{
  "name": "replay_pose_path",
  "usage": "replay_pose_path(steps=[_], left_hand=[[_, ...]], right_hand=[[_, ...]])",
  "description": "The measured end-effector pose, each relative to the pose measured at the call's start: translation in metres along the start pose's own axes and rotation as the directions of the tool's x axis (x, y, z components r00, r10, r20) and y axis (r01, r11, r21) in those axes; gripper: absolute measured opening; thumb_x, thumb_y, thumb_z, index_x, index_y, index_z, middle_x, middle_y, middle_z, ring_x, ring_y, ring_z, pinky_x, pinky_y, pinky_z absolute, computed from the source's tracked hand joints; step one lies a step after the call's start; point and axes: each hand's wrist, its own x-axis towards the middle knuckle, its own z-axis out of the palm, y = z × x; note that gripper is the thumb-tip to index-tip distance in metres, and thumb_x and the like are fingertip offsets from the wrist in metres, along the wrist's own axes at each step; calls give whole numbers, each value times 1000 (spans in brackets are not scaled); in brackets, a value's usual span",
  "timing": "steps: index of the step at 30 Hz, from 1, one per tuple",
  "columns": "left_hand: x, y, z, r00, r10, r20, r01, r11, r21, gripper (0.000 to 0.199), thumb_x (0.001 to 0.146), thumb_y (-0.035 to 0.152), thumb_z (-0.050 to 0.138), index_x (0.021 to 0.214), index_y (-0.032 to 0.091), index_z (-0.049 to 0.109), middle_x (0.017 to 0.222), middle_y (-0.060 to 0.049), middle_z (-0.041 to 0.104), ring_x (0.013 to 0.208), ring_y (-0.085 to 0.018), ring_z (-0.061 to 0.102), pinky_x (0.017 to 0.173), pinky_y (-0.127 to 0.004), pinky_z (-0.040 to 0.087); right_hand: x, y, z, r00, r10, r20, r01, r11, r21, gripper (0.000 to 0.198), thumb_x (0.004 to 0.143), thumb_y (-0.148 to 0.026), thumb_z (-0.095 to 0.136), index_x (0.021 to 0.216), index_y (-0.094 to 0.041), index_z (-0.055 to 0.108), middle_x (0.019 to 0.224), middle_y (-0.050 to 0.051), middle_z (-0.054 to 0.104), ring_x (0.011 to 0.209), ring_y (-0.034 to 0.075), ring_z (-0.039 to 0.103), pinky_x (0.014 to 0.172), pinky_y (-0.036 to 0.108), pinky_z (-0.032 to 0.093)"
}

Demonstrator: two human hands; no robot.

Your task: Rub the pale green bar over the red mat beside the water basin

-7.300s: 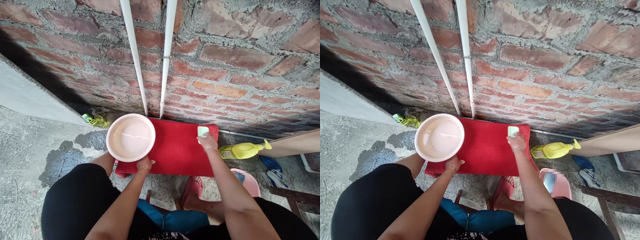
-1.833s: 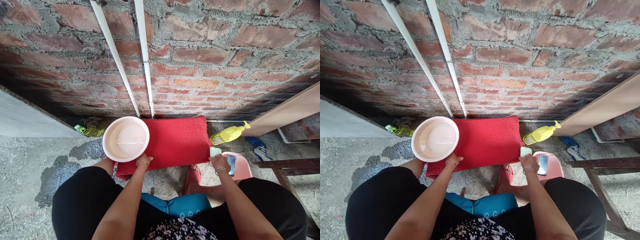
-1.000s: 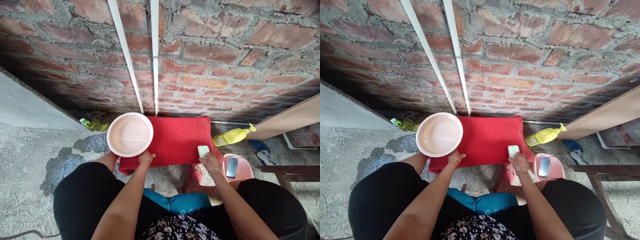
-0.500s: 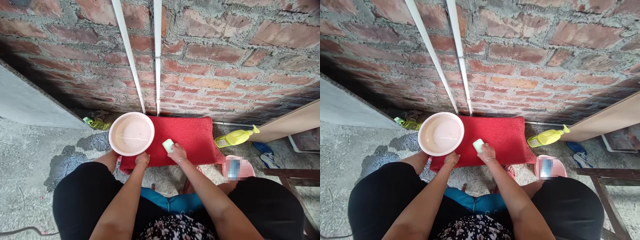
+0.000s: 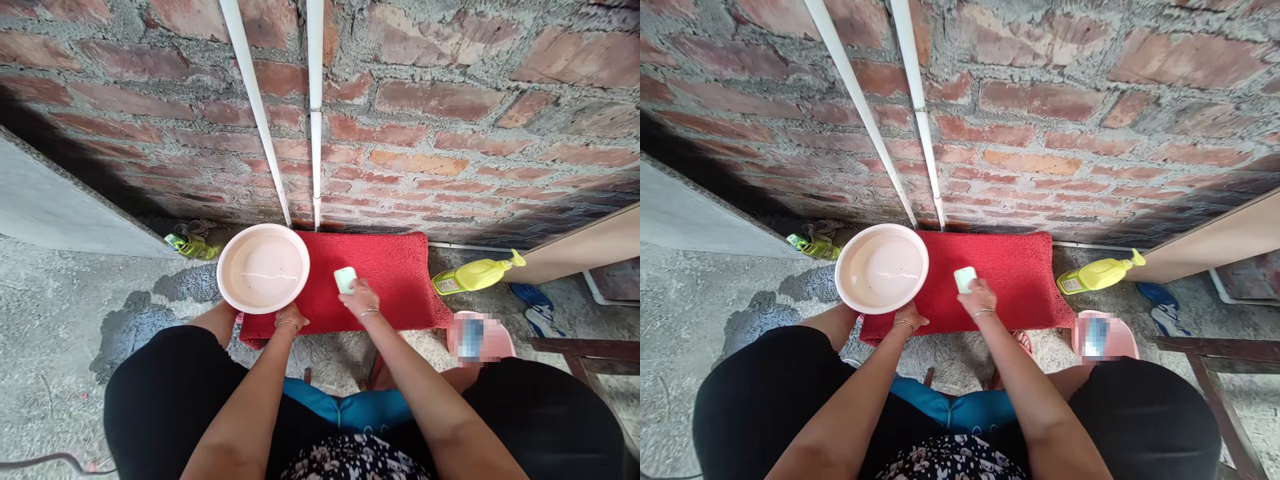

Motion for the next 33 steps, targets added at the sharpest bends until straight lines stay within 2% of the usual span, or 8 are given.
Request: replay_pose_path(steps=[3,6,11,16,19,23,27,33], left_hand=[[-1,1,-1,1000,22,22,-23,999,44,79,45,31,81,118,19,52,126,-14,55,119,-29,48,91,-33,43],[-1,2,-2,1000,5,22,-5,999,32,75,45,31,81,115,21,55,124,-12,57,119,-29,49,91,-33,43],[0,4,-2,997,-54,50,53,998,25,72,45,30,82,112,21,57,121,-13,59,118,-30,49,90,-35,45],[0,5,-2,998,-27,59,23,998,56,72,49,30,80,116,21,56,123,-13,58,119,-31,48,91,-36,44],[-2,6,-4,998,-28,53,25,997,68,75,48,30,80,118,20,55,124,-14,57,119,-31,48,90,-36,45],[-4,8,-5,997,-48,56,45,997,54,74,48,31,81,117,18,55,121,-15,59,116,-31,50,89,-36,45],[-2,9,-3,996,-76,53,74,996,47,77,47,31,81,118,21,54,122,-13,58,116,-30,51,89,-35,45],[4,6,3,997,-61,47,58,996,63,78,46,32,82,118,22,54,125,-13,56,117,-30,49,90,-36,45]], right_hand=[[8,-66,19,984,-162,72,163,987,-4,40,68,-47,60,101,-25,55,105,4,51,83,17,56,70,28,40],[15,-68,25,970,-230,82,233,972,-30,40,68,-45,61,101,-23,55,105,4,50,86,18,56,73,29,39],[21,57,-8,991,135,2,-135,990,31,41,70,-51,59,100,-23,57,108,5,51,85,18,57,72,28,40],[15,156,-50,884,465,-55,-462,885,63,46,72,-52,56,102,-17,58,108,15,51,90,25,57,73,35,41],[16,123,-49,904,418,-94,-412,908,75,45,71,-52,57,102,-19,57,110,13,51,89,23,58,74,34,42],[21,6,-14,995,80,-55,-78,996,42,40,68,-48,61,99,-24,58,106,5,52,85,18,57,72,28,41],[24,-75,19,982,-186,16,187,982,-7,41,65,-44,64,100,-25,58,104,4,52,88,18,55,75,29,39],[37,16,-1,1000,26,1,-26,1000,0,42,66,-48,63,100,-25,58,105,3,53,87,18,57,76,29,41]])
